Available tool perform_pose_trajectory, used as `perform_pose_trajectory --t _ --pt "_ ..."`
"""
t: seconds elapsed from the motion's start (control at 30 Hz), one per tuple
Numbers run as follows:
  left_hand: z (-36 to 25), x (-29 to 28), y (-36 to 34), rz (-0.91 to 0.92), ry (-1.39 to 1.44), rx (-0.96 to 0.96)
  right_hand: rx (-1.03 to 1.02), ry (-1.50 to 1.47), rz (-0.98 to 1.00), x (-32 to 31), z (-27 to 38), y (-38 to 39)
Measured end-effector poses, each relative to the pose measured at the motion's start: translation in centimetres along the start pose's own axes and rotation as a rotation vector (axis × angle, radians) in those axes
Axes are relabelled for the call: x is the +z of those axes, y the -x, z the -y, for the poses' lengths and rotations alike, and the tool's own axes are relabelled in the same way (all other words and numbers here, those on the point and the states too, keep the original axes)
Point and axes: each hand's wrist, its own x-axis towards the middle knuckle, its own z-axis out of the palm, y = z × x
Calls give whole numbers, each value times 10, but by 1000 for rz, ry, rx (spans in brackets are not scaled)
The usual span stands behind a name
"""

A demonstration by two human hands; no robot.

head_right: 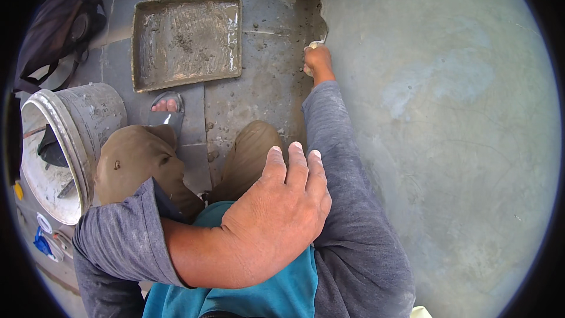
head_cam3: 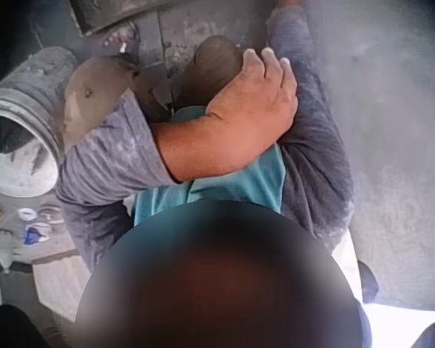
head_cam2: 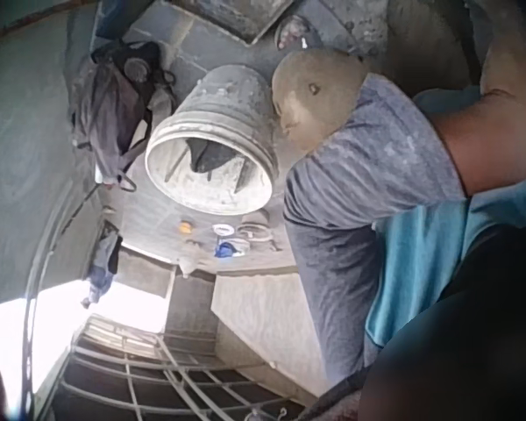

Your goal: Applying cement to a wall corner using a trowel.

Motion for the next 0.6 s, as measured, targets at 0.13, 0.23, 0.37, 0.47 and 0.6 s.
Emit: perform_pose_trajectory --t 0.13,0.23,0.37,0.47,0.6 --pt "-6 6 4 12 -16 28 9 71 -6 -5 -41 40" --pt "-10 2 9 30 -23 8 58 99 28 -3 -69 81" --pt "-16 4 10 -23 -51 26 47 271 -64 -8 -111 116" --pt "-14 2 14 1 -44 56 30 84 -93 -5 -73 133" --pt "-11 8 10 25 -23 78 -132 26 -101 6 -7 60"
